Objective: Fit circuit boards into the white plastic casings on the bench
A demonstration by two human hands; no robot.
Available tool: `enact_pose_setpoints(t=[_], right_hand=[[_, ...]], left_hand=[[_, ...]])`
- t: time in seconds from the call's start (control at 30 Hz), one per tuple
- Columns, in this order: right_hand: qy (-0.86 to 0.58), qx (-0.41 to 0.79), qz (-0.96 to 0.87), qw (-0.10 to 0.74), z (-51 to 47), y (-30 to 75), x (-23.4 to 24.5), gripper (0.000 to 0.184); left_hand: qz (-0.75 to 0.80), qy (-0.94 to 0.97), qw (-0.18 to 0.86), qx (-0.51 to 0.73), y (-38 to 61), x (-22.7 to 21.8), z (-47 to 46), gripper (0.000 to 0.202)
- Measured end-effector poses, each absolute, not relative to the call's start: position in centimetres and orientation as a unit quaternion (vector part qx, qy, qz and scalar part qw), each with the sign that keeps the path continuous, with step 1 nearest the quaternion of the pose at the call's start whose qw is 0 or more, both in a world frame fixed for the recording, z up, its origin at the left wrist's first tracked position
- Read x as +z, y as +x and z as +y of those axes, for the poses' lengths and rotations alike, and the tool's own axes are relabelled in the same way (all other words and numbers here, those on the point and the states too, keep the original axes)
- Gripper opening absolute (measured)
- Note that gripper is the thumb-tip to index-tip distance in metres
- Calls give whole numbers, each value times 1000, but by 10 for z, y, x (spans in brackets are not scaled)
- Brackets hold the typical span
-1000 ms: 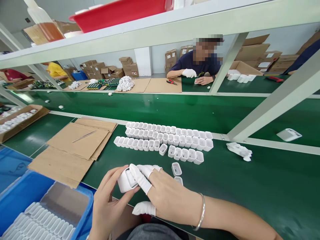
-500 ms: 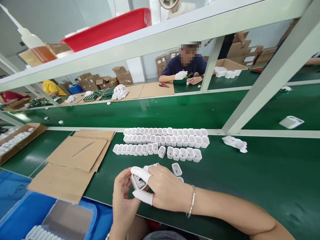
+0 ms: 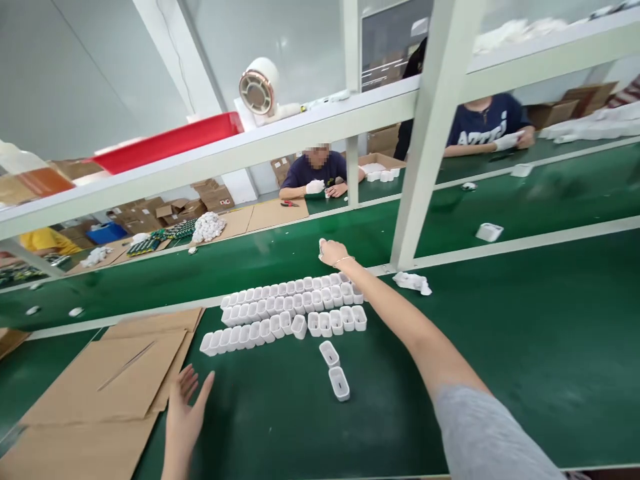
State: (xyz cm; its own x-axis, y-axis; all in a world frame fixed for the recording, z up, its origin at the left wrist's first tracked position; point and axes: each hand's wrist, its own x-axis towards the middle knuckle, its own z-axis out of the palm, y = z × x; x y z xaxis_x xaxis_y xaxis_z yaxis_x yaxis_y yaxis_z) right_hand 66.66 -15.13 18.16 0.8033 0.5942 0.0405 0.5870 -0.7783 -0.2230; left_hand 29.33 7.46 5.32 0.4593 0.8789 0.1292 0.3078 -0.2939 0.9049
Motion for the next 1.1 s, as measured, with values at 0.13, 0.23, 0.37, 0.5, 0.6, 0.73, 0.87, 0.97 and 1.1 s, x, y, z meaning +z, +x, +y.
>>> enact_pose_setpoints(t=[0.13, 0.23, 0.37, 0.5, 0.6, 0.73, 0.87, 0.97, 1.1], right_hand=[[-955, 31, -277, 106, -164, 678, 167, 32], [-959, -3, -254, 124, -181, 676, 164, 36], [-950, -56, -257, 168, -228, 649, 154, 40], [-941, -38, -289, 171, -280, 604, 128, 40], [-937, 10, -324, 133, -295, 583, 109, 40], [-932, 30, -352, 77, -287, 574, 94, 43], [-933, 30, -355, 45, -276, 571, 84, 42], [-933, 28, -356, 36, -273, 569, 81, 41], [-935, 21, -354, 28, -271, 567, 80, 41]], left_hand=[[429, 683, 439, 397, 323, 55, 103, 70], [443, 688, 392, 421, 347, 61, 121, 64], [473, 694, 366, 401, 362, 55, 136, 63], [456, 711, 386, 370, 359, 42, 142, 61], [415, 747, 388, 346, 356, 38, 141, 61], [393, 758, 404, 329, 358, 39, 133, 63], [361, 745, 459, 322, 361, 40, 126, 66], [340, 749, 474, 316, 362, 40, 123, 64], [317, 773, 464, 296, 364, 39, 120, 61]])
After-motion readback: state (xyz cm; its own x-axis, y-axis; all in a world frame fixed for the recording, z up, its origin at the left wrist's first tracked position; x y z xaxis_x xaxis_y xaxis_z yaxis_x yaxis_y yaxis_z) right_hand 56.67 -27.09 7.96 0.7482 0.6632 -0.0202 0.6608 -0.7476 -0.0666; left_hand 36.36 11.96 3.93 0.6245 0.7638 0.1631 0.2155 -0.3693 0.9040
